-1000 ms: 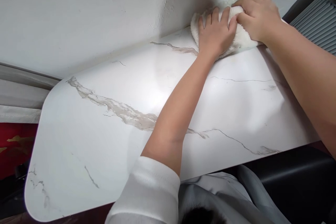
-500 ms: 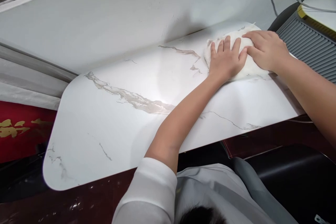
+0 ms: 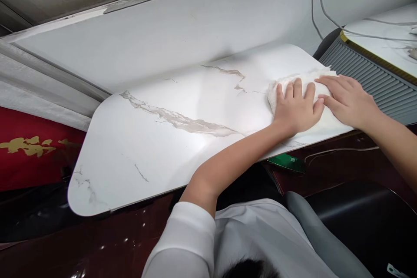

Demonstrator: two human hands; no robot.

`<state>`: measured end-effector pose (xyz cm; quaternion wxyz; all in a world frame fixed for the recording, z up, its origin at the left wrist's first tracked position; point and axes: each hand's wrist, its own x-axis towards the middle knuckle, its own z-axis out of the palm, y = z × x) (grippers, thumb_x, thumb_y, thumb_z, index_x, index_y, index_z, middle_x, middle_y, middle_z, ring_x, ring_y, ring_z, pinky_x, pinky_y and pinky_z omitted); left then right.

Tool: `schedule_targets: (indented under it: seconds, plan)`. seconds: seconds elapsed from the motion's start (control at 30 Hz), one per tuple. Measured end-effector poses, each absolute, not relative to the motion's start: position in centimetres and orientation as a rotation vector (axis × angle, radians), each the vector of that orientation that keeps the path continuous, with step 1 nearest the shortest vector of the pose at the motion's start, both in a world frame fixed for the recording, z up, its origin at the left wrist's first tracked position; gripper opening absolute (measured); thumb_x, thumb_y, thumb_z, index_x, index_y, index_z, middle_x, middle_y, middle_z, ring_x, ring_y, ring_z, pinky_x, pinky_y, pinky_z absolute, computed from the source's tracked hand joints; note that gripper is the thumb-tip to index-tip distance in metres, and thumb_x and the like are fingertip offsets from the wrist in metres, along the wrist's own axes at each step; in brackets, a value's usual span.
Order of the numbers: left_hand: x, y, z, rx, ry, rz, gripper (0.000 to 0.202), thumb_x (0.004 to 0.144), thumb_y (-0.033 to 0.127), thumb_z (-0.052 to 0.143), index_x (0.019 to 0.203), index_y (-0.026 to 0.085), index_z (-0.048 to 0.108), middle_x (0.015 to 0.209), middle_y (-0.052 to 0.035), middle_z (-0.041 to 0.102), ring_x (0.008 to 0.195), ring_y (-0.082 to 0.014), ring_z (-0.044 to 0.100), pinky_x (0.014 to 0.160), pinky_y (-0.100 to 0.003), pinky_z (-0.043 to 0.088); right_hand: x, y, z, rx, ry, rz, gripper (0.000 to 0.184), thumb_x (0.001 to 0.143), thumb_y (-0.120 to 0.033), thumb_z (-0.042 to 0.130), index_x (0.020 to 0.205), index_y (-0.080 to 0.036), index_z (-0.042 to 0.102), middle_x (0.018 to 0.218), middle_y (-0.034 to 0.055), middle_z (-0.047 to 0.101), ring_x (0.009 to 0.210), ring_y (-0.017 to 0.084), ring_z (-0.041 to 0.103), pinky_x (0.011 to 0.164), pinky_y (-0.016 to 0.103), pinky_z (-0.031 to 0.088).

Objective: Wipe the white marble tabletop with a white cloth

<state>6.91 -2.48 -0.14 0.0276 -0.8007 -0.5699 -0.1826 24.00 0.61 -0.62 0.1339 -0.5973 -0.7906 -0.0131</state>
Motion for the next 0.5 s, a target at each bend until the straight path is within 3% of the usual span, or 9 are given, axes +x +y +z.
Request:
schedule_targets:
  seconds: [0.13,0.3,0.5]
  plan:
    - [7.7,-5.1,-0.1,-2.484,-1.716,-0.576,0.054,0.102,0.04,0.025,0.147,0.019,0.046,0.156,-0.0103,0.042,0.146,-0.0279,0.036,0.123,-0.048,0.023,25.6,-2.0,-1.0,-1.699,-2.305,-0.048,0.055,0.094,-0.054,0.025,0.148,-0.043,0.036,0.151,-0.0024,0.043,0.144,0.029,0.035,0.121,0.053,0.03]
    - [8.8,-7.1,0.2,-2.519,-1.674,-0.579,0.055,0.101,0.038,0.023,0.148,0.019,0.046,0.156,-0.01,0.043,0.145,-0.029,0.037,0.123,-0.048,0.025,27.2,-4.4,-1.0,-1.527,-2.331,-0.061,0.052,0.096,-0.054,0.023,0.148,-0.061,0.019,0.151,-0.0057,0.043,0.14,0.029,0.042,0.12,0.055,0.03]
    - [9.4,-7.1,0.3,-2.542,-1.638,-0.581,0.054,0.1,0.039,0.028,0.146,0.02,0.048,0.154,-0.0105,0.045,0.145,-0.0291,0.038,0.121,-0.048,0.028,27.2,-5.0,-0.6,-1.541,-2.32,-0.104,0.052,0.096,-0.051,0.022,0.147,-0.06,0.017,0.148,0.0003,0.045,0.136,0.033,0.046,0.111,0.061,0.036]
